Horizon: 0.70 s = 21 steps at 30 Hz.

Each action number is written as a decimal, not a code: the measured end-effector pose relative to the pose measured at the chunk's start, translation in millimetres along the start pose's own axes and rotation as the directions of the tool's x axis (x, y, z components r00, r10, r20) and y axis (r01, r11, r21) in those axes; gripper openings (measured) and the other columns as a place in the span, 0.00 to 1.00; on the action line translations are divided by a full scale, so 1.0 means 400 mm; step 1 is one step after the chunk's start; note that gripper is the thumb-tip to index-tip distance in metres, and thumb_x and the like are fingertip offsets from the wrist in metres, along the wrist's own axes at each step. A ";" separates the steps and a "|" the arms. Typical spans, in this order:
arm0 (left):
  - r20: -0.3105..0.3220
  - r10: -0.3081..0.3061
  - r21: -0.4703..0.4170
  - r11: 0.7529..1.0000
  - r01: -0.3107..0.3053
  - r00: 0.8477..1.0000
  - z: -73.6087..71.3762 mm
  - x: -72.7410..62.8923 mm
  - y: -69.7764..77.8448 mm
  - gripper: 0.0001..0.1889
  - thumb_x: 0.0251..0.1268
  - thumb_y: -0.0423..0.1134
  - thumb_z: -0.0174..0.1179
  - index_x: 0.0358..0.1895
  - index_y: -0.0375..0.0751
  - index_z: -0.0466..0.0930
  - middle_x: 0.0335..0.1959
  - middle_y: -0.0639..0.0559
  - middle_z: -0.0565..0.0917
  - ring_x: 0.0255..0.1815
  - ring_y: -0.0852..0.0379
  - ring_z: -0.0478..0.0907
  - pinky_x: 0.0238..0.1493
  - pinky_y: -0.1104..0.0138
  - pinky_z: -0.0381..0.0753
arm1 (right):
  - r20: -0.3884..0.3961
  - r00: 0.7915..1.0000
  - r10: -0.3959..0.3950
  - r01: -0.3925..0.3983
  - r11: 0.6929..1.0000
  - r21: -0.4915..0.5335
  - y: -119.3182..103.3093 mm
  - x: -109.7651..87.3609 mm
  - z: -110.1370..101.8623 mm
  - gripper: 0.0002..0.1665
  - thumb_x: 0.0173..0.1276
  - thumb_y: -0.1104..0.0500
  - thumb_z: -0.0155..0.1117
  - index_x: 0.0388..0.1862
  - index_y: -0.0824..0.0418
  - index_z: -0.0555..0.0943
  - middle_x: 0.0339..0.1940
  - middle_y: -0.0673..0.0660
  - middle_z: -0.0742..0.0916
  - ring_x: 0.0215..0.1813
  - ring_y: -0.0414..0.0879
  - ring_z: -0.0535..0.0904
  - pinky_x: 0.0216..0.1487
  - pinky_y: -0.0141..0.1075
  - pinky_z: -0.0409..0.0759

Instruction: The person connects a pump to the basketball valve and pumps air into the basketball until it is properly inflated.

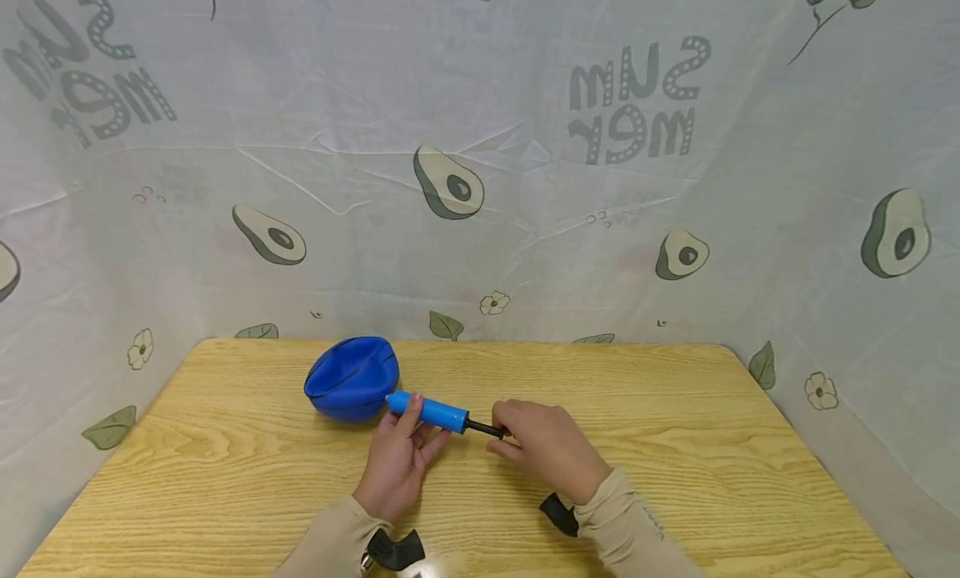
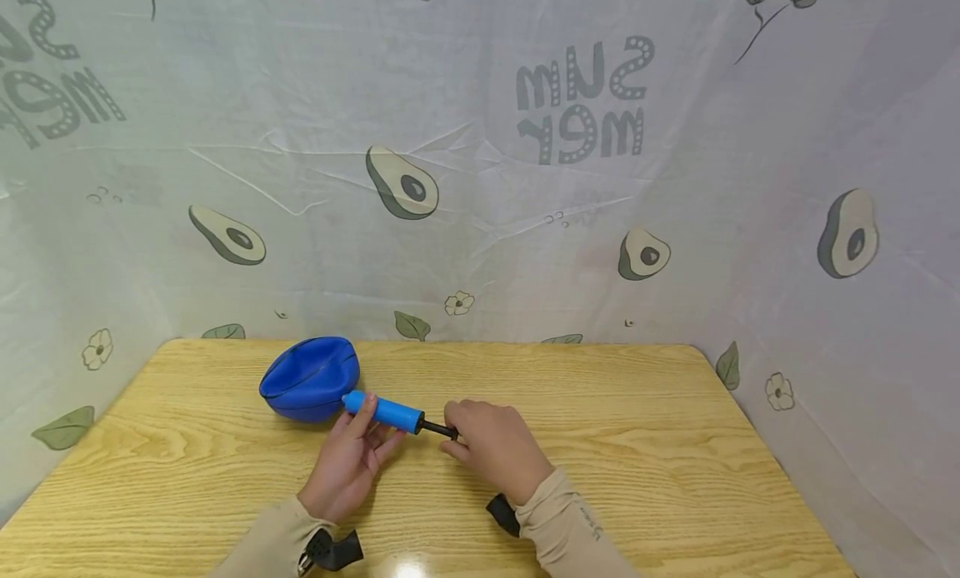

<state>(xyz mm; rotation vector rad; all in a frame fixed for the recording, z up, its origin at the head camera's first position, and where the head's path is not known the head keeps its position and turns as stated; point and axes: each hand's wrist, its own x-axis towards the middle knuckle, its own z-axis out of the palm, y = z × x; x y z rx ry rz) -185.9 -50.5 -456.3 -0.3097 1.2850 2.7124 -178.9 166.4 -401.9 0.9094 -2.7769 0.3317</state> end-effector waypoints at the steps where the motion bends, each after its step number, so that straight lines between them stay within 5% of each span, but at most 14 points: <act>1: 0.007 -0.004 0.004 1.000 0.004 1.000 0.003 -0.002 -0.003 0.21 0.82 0.50 0.54 0.63 0.41 0.60 0.49 0.51 0.75 0.49 0.60 0.81 0.56 0.62 0.87 | 0.001 1.000 -0.001 0.001 1.000 0.002 -0.001 0.000 0.001 0.16 0.67 0.48 0.76 0.33 0.50 0.76 0.29 0.44 0.83 0.25 0.33 0.69 0.23 0.26 0.69; 21: 0.049 -0.007 0.048 0.999 0.005 0.999 0.013 -0.017 -0.013 0.20 0.83 0.51 0.52 0.61 0.41 0.62 0.47 0.52 0.75 0.49 0.60 0.80 0.56 0.61 0.87 | 0.035 0.999 -0.007 0.004 0.995 0.100 -0.006 0.000 0.012 0.16 0.67 0.49 0.77 0.35 0.51 0.76 0.29 0.42 0.82 0.26 0.30 0.72 0.25 0.26 0.72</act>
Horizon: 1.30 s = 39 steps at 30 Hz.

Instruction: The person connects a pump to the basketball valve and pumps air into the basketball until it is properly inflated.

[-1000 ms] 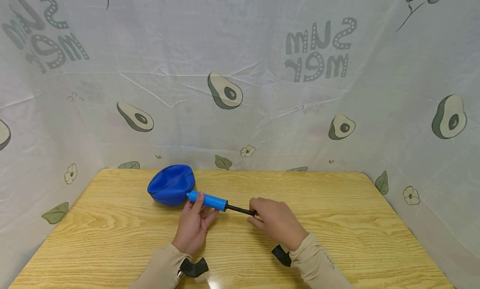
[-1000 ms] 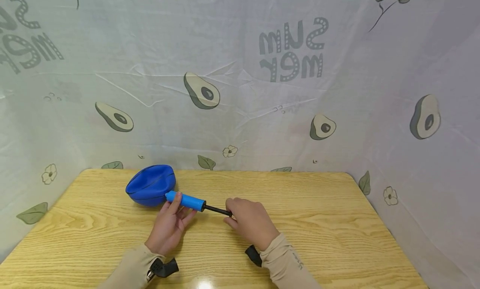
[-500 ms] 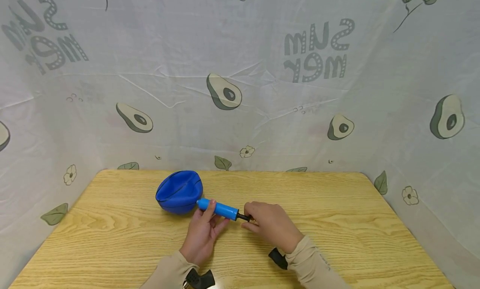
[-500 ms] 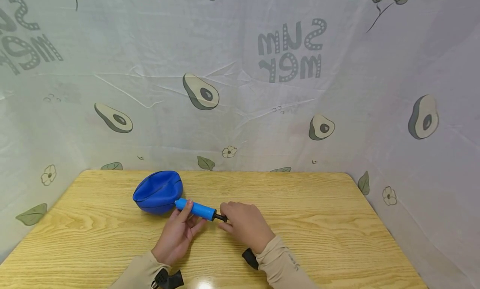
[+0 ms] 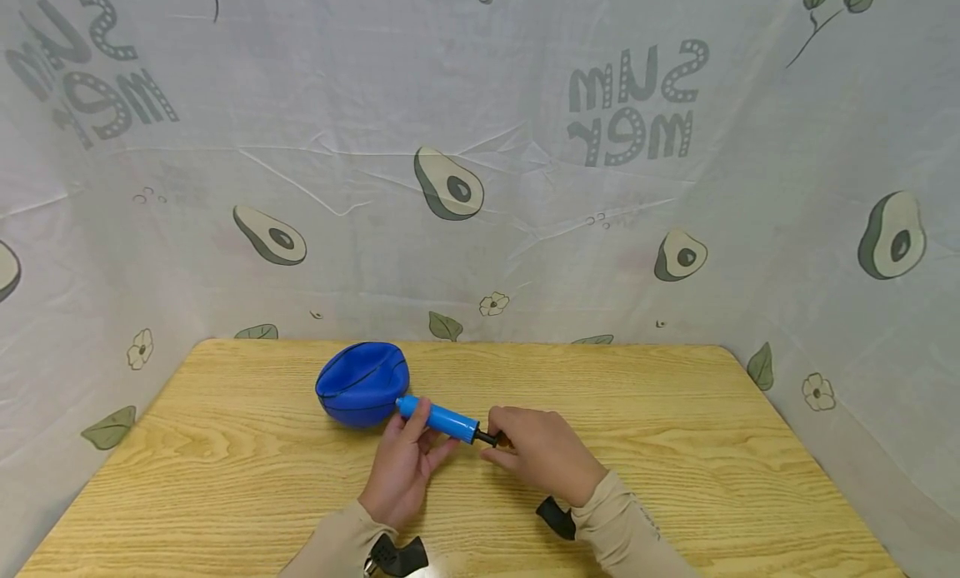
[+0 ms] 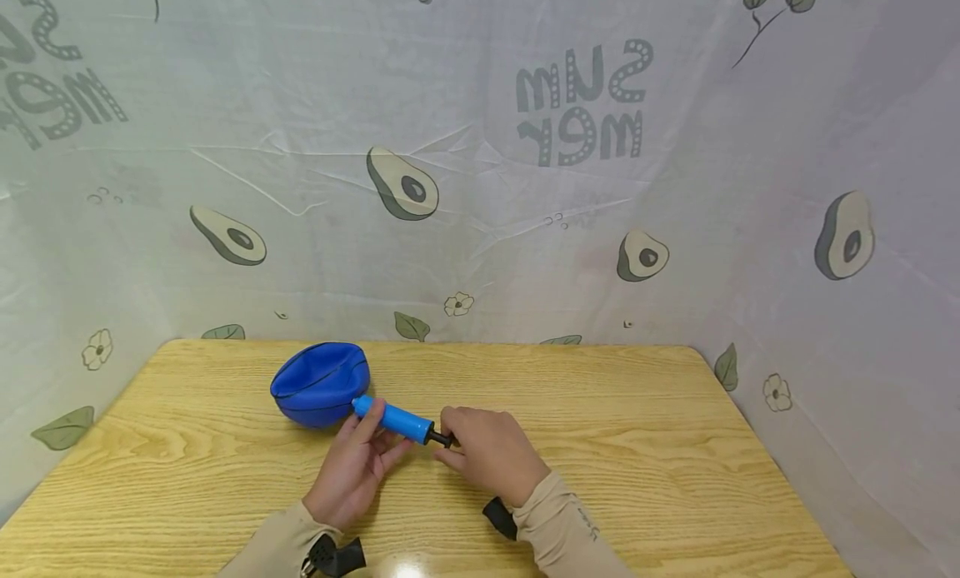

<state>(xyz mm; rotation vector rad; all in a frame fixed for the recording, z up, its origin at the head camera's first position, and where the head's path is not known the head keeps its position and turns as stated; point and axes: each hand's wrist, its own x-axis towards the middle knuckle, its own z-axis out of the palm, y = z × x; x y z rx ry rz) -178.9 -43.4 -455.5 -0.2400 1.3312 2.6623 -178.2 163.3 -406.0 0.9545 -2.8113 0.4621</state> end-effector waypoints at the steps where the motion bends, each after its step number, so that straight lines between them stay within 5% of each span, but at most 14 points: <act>1: -0.006 0.008 0.002 1.000 -0.008 1.000 -0.001 0.002 0.000 0.19 0.83 0.51 0.52 0.60 0.42 0.62 0.46 0.53 0.75 0.49 0.60 0.80 0.55 0.61 0.87 | 0.001 1.000 -0.001 0.001 1.000 0.009 0.000 0.000 0.000 0.15 0.67 0.50 0.77 0.35 0.51 0.77 0.29 0.42 0.82 0.27 0.30 0.72 0.26 0.26 0.72; 24: -0.015 0.068 0.021 0.997 -0.068 0.998 -0.021 0.019 0.017 0.22 0.83 0.52 0.52 0.64 0.40 0.61 0.47 0.53 0.76 0.50 0.60 0.80 0.58 0.57 0.86 | 0.042 0.998 0.050 -0.052 0.997 0.051 0.011 -0.004 -0.008 0.12 0.71 0.53 0.73 0.35 0.51 0.77 0.27 0.41 0.80 0.25 0.31 0.71 0.25 0.28 0.72; 39: -0.009 0.180 -0.020 0.983 -0.181 0.984 -0.055 0.046 0.068 0.18 0.85 0.52 0.44 0.64 0.46 0.60 0.51 0.52 0.69 0.56 0.59 0.77 0.63 0.58 0.83 | -0.044 0.985 0.164 -0.165 0.986 -0.022 0.019 -0.011 -0.018 0.11 0.70 0.58 0.73 0.36 0.52 0.77 0.30 0.44 0.82 0.26 0.35 0.74 0.25 0.32 0.72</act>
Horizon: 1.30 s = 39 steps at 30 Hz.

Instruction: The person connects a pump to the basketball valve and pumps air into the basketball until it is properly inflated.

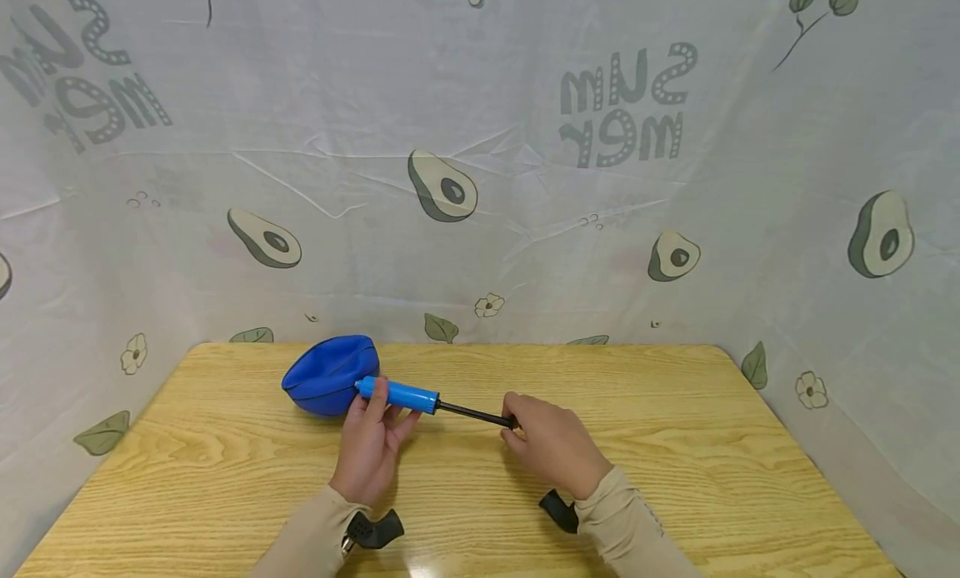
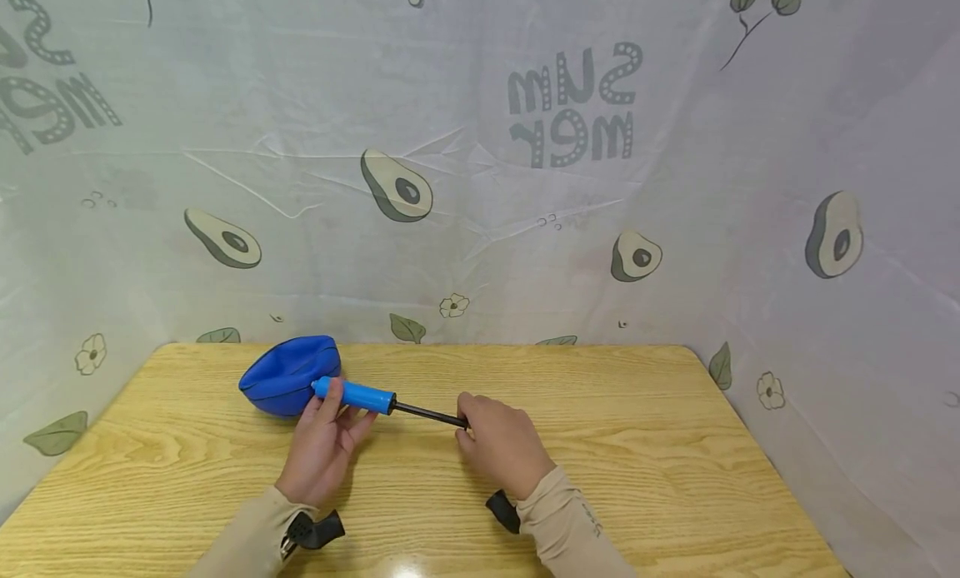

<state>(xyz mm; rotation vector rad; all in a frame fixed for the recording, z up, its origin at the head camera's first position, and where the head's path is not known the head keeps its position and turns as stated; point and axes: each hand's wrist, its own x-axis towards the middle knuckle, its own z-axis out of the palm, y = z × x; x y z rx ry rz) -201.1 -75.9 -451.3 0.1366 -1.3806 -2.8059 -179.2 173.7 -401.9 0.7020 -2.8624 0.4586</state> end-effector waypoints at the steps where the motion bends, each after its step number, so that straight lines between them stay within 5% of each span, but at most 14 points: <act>1: -0.001 0.009 0.004 1.000 -0.009 1.000 -0.003 0.002 0.003 0.18 0.85 0.53 0.44 0.64 0.46 0.60 0.51 0.52 0.69 0.56 0.59 0.76 0.63 0.58 0.83 | 0.002 1.000 0.003 -0.003 1.000 -0.001 0.001 0.000 0.000 0.11 0.70 0.58 0.73 0.36 0.52 0.77 0.30 0.44 0.82 0.26 0.36 0.74 0.25 0.32 0.72; 18: -0.030 -0.018 -0.015 1.000 0.018 0.999 -0.009 0.010 0.009 0.18 0.84 0.53 0.45 0.61 0.45 0.60 0.53 0.51 0.68 0.57 0.58 0.75 0.66 0.56 0.79 | 0.011 1.000 -0.006 0.006 1.000 -0.030 -0.007 -0.001 0.002 0.06 0.70 0.62 0.71 0.41 0.58 0.82 0.32 0.47 0.85 0.28 0.37 0.78 0.27 0.33 0.77; 39: -0.023 -0.127 -0.002 0.992 0.127 0.992 0.015 -0.024 -0.027 0.23 0.84 0.52 0.47 0.67 0.41 0.58 0.50 0.53 0.73 0.54 0.61 0.80 0.60 0.62 0.84 | 0.081 0.981 -0.178 0.177 0.984 0.022 -0.010 0.011 0.001 0.08 0.70 0.54 0.73 0.40 0.55 0.82 0.28 0.43 0.81 0.26 0.31 0.71 0.27 0.28 0.74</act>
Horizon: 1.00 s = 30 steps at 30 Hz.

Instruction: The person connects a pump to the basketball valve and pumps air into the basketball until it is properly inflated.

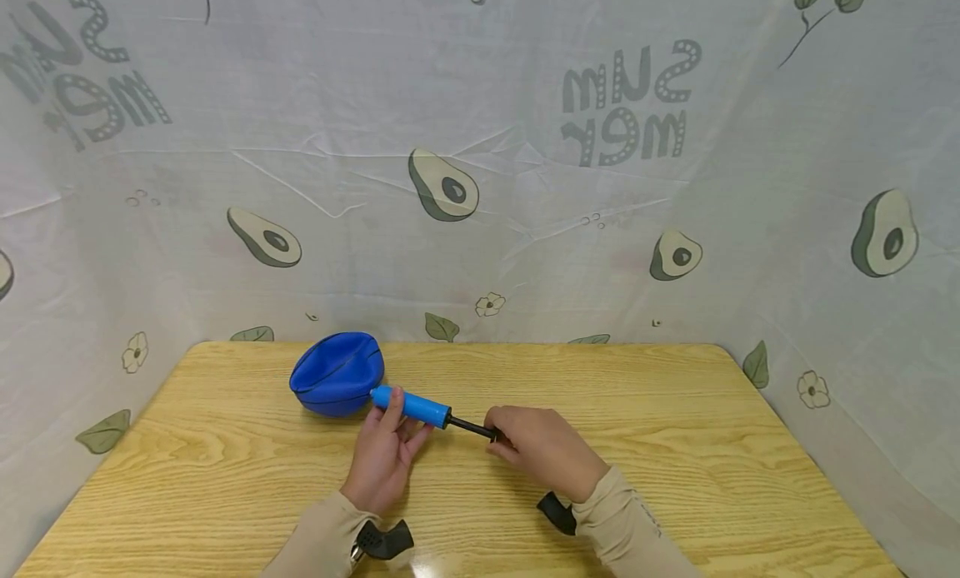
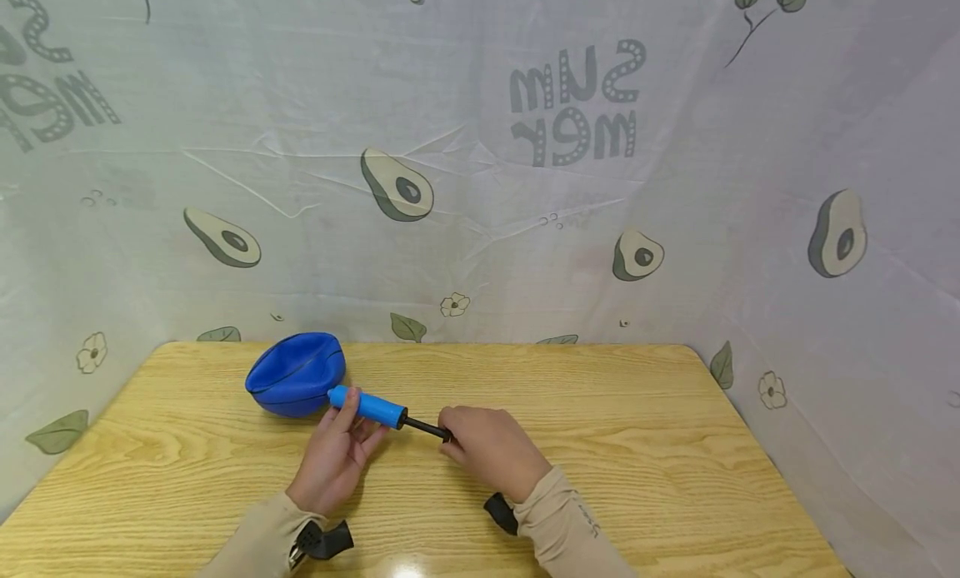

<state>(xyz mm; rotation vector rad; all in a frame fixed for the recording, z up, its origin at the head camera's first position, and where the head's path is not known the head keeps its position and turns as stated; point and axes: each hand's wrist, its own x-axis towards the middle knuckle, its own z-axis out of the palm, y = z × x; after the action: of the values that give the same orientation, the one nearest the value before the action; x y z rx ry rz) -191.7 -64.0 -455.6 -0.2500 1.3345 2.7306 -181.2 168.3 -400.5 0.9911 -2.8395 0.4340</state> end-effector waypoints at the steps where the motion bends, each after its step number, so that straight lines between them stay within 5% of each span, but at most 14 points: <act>1: 0.002 -0.007 0.000 1.000 0.007 1.000 0.002 0.000 -0.002 0.22 0.84 0.51 0.47 0.66 0.40 0.58 0.50 0.53 0.73 0.54 0.61 0.80 0.60 0.62 0.84 | 0.003 1.000 -0.006 0.006 1.000 0.005 0.000 0.000 0.000 0.09 0.70 0.54 0.74 0.40 0.55 0.82 0.28 0.42 0.81 0.26 0.31 0.71 0.27 0.28 0.74; 20: 0.066 -0.066 0.035 0.997 0.064 0.996 0.027 -0.023 -0.029 0.27 0.83 0.52 0.50 0.69 0.38 0.54 0.52 0.49 0.72 0.54 0.57 0.79 0.63 0.58 0.83 | 0.013 0.999 -0.030 0.030 1.000 0.008 -0.001 0.001 0.006 0.10 0.69 0.53 0.74 0.42 0.53 0.82 0.27 0.41 0.80 0.25 0.30 0.70 0.26 0.27 0.73; 30: 0.089 -0.024 0.076 0.997 0.018 0.996 0.014 -0.002 -0.019 0.25 0.84 0.52 0.50 0.69 0.39 0.56 0.50 0.52 0.73 0.53 0.59 0.79 0.60 0.58 0.85 | 0.004 1.000 0.014 -0.014 0.999 0.043 -0.005 -0.002 0.003 0.08 0.69 0.52 0.74 0.40 0.51 0.83 0.25 0.40 0.80 0.23 0.31 0.69 0.24 0.27 0.72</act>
<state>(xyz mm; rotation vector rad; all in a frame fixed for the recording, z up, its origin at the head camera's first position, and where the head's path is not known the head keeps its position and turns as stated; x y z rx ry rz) -190.3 -54.9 -458.1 -0.1331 1.3987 2.6341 -179.2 166.8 -401.1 0.9811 -2.8536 0.4972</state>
